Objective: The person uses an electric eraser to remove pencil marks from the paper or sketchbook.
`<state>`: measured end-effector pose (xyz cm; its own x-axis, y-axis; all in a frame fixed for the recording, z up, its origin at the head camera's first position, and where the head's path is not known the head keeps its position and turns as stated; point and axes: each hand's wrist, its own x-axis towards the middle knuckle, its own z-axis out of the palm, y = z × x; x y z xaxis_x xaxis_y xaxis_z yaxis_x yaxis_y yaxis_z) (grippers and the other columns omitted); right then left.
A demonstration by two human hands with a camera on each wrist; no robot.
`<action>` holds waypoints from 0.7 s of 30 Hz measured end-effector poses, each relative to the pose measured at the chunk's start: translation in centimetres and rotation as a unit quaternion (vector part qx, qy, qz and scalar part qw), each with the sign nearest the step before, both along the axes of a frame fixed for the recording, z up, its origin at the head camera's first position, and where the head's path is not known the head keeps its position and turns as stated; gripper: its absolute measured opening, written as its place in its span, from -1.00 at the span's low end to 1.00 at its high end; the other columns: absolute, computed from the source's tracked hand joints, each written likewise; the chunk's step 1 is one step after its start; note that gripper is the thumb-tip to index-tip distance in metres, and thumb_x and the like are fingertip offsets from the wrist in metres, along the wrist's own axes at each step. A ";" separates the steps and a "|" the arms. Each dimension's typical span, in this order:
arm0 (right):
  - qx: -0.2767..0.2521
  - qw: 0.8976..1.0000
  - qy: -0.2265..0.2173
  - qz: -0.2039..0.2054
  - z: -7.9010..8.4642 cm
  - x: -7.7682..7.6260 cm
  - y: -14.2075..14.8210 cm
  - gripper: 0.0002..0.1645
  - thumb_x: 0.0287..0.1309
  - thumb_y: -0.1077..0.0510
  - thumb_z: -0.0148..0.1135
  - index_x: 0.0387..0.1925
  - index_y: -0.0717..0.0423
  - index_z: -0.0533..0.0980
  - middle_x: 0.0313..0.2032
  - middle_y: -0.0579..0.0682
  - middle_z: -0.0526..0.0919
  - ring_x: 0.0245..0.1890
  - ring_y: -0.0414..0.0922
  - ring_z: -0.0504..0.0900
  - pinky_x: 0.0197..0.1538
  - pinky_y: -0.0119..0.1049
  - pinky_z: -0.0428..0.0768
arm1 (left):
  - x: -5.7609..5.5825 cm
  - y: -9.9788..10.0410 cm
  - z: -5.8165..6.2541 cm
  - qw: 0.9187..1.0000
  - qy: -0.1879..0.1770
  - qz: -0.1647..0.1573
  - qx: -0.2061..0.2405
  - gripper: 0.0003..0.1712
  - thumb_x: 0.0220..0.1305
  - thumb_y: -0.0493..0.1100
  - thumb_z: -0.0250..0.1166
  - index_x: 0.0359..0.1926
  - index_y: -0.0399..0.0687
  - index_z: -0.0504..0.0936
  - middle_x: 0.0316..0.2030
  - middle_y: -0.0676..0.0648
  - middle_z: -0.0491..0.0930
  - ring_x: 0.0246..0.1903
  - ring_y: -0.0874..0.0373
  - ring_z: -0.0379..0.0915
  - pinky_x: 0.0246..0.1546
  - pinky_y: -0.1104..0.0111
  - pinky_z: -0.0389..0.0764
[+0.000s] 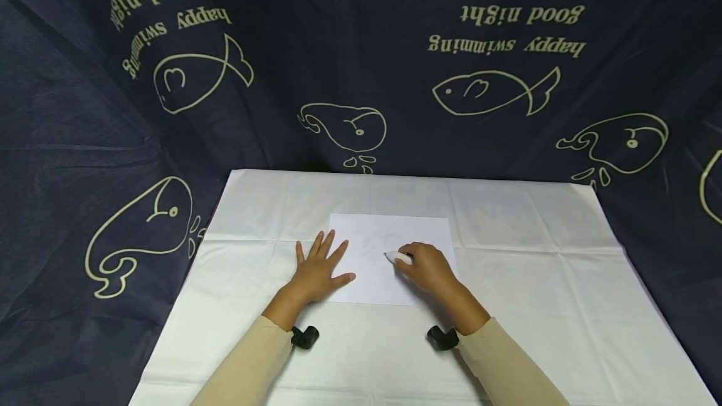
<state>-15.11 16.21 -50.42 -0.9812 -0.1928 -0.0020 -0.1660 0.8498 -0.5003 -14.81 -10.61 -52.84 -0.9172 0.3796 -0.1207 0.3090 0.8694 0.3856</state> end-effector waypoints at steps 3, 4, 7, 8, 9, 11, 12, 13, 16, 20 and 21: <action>-0.003 1.000 -0.001 0.007 0.0 0.0 -0.1 -0.70 0.20 0.06 0.41 -0.12 0.15 0.73 -0.08 0.12 0.78 -0.03 0.11 0.73 0.03 0.04 0.64 | 0.0 0.0 0.0 1.000 0.001 0.000 0.000 -0.08 0.37 0.38 0.14 0.60 0.18 0.11 0.63 -0.17 -0.18 0.62 -0.21 -0.40 0.40 -0.46 -0.41; -0.004 1.000 -0.002 0.010 0.0 0.0 -0.2 -0.70 0.20 0.06 0.41 -0.12 0.16 0.73 -0.08 0.12 0.78 -0.02 0.12 0.73 0.04 0.05 0.64 | 0.0 0.0 0.0 1.000 0.002 0.000 0.002 -0.08 0.37 0.38 0.15 0.59 0.17 0.12 0.63 -0.18 -0.17 0.62 -0.21 -0.39 0.40 -0.46 -0.40; -0.005 1.000 -0.005 0.013 0.0 0.1 -0.3 -0.70 0.19 0.06 0.41 -0.11 0.16 0.73 -0.08 0.12 0.78 -0.03 0.12 0.74 0.03 0.04 0.65 | 0.1 0.0 0.0 1.000 0.003 0.000 0.002 -0.09 0.37 0.38 0.15 0.59 0.17 0.12 0.63 -0.18 -0.17 0.62 -0.22 -0.38 0.40 -0.46 -0.39; -0.005 1.000 -0.005 0.011 0.0 0.1 -0.4 -0.69 0.20 0.05 0.41 -0.11 0.15 0.73 -0.08 0.11 0.78 -0.04 0.10 0.74 0.03 0.03 0.65 | 0.1 0.0 0.0 1.000 0.002 0.000 0.001 -0.09 0.37 0.38 0.15 0.59 0.17 0.12 0.63 -0.18 -0.18 0.62 -0.22 -0.39 0.40 -0.46 -0.39; -0.003 1.000 -0.004 0.008 0.0 0.1 -0.4 -0.69 0.20 0.05 0.41 -0.11 0.15 0.73 -0.09 0.10 0.78 -0.07 0.09 0.74 0.00 0.02 0.65 | 0.1 0.0 0.0 1.000 0.002 0.000 0.002 -0.09 0.37 0.37 0.15 0.59 0.16 0.13 0.63 -0.18 -0.17 0.62 -0.22 -0.38 0.40 -0.46 -0.39; -0.002 1.000 -0.003 0.001 0.0 0.1 -0.4 -0.70 0.20 0.05 0.41 -0.11 0.14 0.73 -0.09 0.09 0.78 -0.10 0.06 0.74 -0.03 0.00 0.65 | 0.1 0.0 0.1 1.000 0.001 0.000 0.001 -0.08 0.37 0.38 0.15 0.59 0.17 0.12 0.63 -0.18 -0.17 0.62 -0.21 -0.39 0.40 -0.46 -0.39; -0.001 1.000 -0.003 -0.001 0.1 0.1 -0.4 -0.70 0.20 0.05 0.41 -0.11 0.14 0.73 -0.10 0.09 0.78 -0.11 0.05 0.73 -0.04 0.00 0.65 | 0.1 0.1 0.1 1.000 0.000 0.000 -0.001 -0.08 0.37 0.38 0.15 0.59 0.17 0.11 0.63 -0.17 -0.18 0.62 -0.21 -0.39 0.40 -0.46 -0.40; -0.002 1.000 -0.004 -0.002 0.1 0.1 -0.4 -0.70 0.20 0.05 0.41 -0.11 0.14 0.73 -0.09 0.09 0.78 -0.11 0.05 0.73 -0.04 0.00 0.65 | 0.1 0.1 0.2 1.000 0.000 0.000 0.000 -0.08 0.37 0.38 0.15 0.59 0.17 0.12 0.63 -0.17 -0.17 0.62 -0.21 -0.39 0.40 -0.46 -0.39; -0.003 1.000 -0.006 0.003 0.1 0.1 -0.4 -0.69 0.20 0.04 0.41 -0.11 0.15 0.73 -0.08 0.10 0.78 -0.07 0.08 0.74 -0.01 0.01 0.65 | 0.1 0.1 0.2 1.000 0.001 0.000 -0.001 -0.08 0.37 0.39 0.15 0.59 0.18 0.12 0.63 -0.17 -0.17 0.62 -0.21 -0.38 0.41 -0.46 -0.39; -0.007 1.000 -0.007 0.010 0.1 0.2 -0.7 -0.70 0.20 0.05 0.42 -0.11 0.15 0.73 -0.08 0.10 0.78 -0.03 0.11 0.74 0.03 0.03 0.65 | 0.1 0.0 0.2 1.000 0.004 0.000 0.000 -0.08 0.37 0.38 0.15 0.59 0.17 0.13 0.63 -0.18 -0.16 0.62 -0.21 -0.38 0.40 -0.46 -0.38; -0.008 1.000 -0.008 0.011 0.1 0.3 -0.8 -0.70 0.20 0.05 0.42 -0.11 0.15 0.73 -0.08 0.10 0.78 -0.03 0.11 0.73 0.03 0.03 0.65 | 0.1 0.0 0.2 1.000 0.005 0.000 0.000 -0.08 0.37 0.38 0.15 0.59 0.17 0.13 0.63 -0.18 -0.16 0.62 -0.22 -0.38 0.40 -0.46 -0.38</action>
